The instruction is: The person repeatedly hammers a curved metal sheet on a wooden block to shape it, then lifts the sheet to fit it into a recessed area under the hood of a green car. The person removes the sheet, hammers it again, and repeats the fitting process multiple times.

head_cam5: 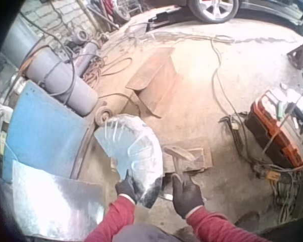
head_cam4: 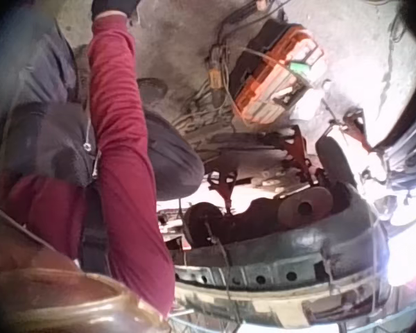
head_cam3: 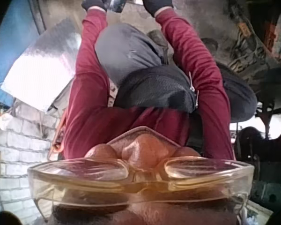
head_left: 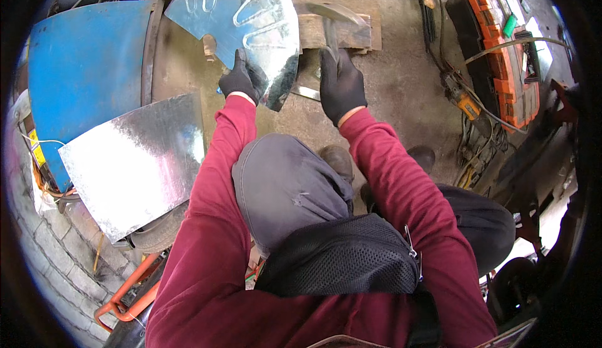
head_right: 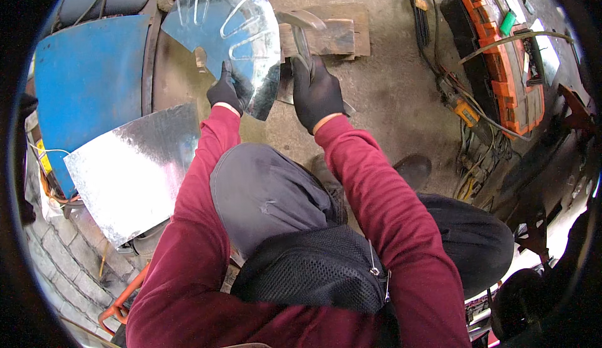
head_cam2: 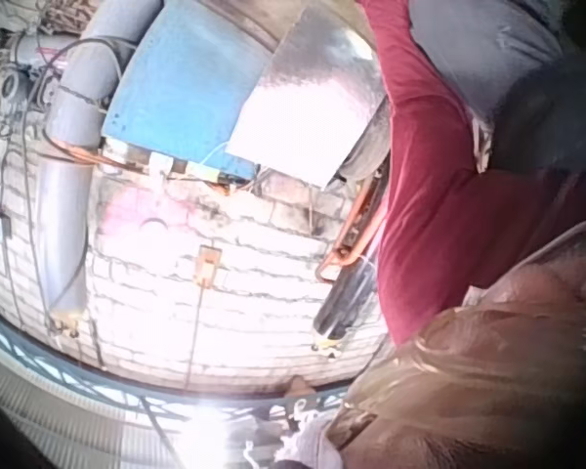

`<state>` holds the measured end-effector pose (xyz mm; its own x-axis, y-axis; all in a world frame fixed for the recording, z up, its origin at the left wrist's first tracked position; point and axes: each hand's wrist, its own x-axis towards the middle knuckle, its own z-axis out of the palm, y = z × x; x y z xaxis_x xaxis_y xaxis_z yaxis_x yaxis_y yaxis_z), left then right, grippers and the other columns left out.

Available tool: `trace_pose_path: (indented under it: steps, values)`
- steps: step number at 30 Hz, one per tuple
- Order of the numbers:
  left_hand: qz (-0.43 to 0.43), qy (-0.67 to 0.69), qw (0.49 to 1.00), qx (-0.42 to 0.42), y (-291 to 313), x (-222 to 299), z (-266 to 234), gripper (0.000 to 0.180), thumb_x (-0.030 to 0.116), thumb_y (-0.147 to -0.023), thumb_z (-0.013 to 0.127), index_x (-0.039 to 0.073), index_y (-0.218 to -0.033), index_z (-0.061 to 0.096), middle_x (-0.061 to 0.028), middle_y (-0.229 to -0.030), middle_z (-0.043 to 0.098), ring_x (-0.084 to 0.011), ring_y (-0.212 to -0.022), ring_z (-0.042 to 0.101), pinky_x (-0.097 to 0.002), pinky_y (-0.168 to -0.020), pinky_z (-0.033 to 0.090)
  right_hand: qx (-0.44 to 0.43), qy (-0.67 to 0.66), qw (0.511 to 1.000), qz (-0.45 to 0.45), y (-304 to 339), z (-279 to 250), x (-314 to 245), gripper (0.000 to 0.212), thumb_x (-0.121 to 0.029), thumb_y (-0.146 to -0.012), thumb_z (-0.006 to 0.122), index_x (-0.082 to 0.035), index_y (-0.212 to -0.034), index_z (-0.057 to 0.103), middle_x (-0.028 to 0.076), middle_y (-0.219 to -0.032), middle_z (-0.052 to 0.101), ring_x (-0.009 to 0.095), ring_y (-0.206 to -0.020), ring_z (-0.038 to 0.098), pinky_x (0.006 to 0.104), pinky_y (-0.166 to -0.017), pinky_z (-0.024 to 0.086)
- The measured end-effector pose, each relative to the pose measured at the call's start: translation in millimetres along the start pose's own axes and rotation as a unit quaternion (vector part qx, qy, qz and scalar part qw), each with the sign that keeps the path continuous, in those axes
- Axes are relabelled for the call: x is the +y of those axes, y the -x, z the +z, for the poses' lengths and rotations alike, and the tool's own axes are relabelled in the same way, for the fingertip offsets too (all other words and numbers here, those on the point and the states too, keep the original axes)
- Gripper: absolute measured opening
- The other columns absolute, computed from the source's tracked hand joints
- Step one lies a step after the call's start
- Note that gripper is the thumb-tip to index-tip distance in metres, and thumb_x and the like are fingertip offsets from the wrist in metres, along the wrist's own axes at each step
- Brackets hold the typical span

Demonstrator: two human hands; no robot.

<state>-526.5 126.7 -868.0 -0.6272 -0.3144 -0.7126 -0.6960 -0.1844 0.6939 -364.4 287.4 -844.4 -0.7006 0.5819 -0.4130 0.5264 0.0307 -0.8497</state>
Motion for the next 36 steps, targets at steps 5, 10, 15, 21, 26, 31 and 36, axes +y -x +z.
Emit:
trace_pose_path:
  steps: [5, 10, 15, 21, 26, 31, 36]
  values:
    - [0.024, -0.002, 0.999, -0.026, -29.7, -1.9, -12.8, 0.037, 0.031, -0.092, 0.087, 0.012, -0.077, 0.059, -0.0009, -0.067, 0.062, -0.0144, -0.050, 0.057, -0.0336, -0.043, 0.045, -0.036, 0.054, 0.998, 0.016, -17.2, -11.9, -20.0, 0.051, -0.050, -0.108, 0.053, -0.001, -0.111, 0.068, 0.035, -0.101, 0.069, 0.053, -0.103, 0.066, 0.0542, -0.086, 0.053]
    - [0.038, -0.029, 0.999, -0.022, -31.2, -4.2, -16.3, 0.038, 0.035, -0.090, 0.088, 0.012, -0.078, 0.061, -0.0008, -0.068, 0.063, -0.0134, -0.051, 0.057, -0.0326, -0.044, 0.045, -0.053, 0.050, 0.997, 0.008, -8.8, -3.0, -10.5, 0.053, -0.051, -0.109, 0.049, -0.001, -0.111, 0.067, 0.034, -0.102, 0.070, 0.054, -0.103, 0.066, 0.0570, -0.088, 0.053]
    - [-0.028, 0.014, 0.999, -0.030, -15.2, -0.7, -11.3, 0.034, 0.034, -0.093, 0.086, 0.015, -0.077, 0.063, 0.0019, -0.066, 0.060, -0.0134, -0.052, 0.056, -0.0307, -0.045, 0.049, -0.036, -0.029, 0.999, 0.012, -7.1, -12.1, -16.9, 0.057, -0.055, -0.107, 0.050, -0.001, -0.115, 0.066, 0.035, -0.102, 0.070, 0.055, -0.102, 0.067, 0.0584, -0.088, 0.053]
    - [-0.025, 0.068, 0.997, 0.001, -23.2, -2.8, -8.0, 0.032, 0.034, -0.092, 0.087, 0.016, -0.078, 0.065, 0.0014, -0.067, 0.063, -0.0134, -0.048, 0.055, -0.0307, -0.044, 0.047, -0.038, -0.003, 0.999, -0.026, -7.5, -24.5, -27.6, 0.053, -0.051, -0.107, 0.054, 0.000, -0.111, 0.064, 0.034, -0.095, 0.070, 0.055, -0.096, 0.068, 0.0556, -0.081, 0.054]
    - [0.004, -0.020, 0.998, 0.054, 20.9, 8.3, 16.9, 0.031, 0.032, -0.094, 0.085, 0.014, -0.079, 0.064, 0.0010, -0.070, 0.064, -0.0134, -0.050, 0.057, -0.0297, -0.043, 0.047, 0.021, -0.003, 0.995, -0.094, 12.4, 8.5, 26.4, 0.050, -0.051, -0.107, 0.055, -0.002, -0.115, 0.066, 0.034, -0.095, 0.070, 0.055, -0.094, 0.068, 0.0579, -0.079, 0.054]
    - [0.007, -0.004, 1.000, 0.008, -12.5, -1.0, -6.2, 0.032, 0.034, -0.093, 0.086, 0.014, -0.082, 0.064, 0.0005, -0.071, 0.063, -0.0141, -0.053, 0.059, -0.0331, -0.046, 0.052, -0.033, -0.019, 0.999, -0.023, 5.8, -18.7, -24.5, 0.052, -0.049, -0.108, 0.051, 0.001, -0.114, 0.065, 0.035, -0.095, 0.070, 0.056, -0.095, 0.068, 0.0570, -0.081, 0.054]
    - [-0.008, 0.026, 0.999, -0.025, -19.8, -7.6, -6.3, 0.032, 0.034, -0.093, 0.086, 0.015, -0.081, 0.063, 0.0025, -0.069, 0.061, -0.0130, -0.054, 0.060, -0.0297, -0.045, 0.052, -0.072, 0.116, 0.990, 0.036, 9.7, 0.0, 6.6, 0.048, -0.044, -0.108, 0.054, 0.002, -0.119, 0.065, 0.034, -0.100, 0.071, 0.054, -0.099, 0.069, 0.0522, -0.082, 0.057]
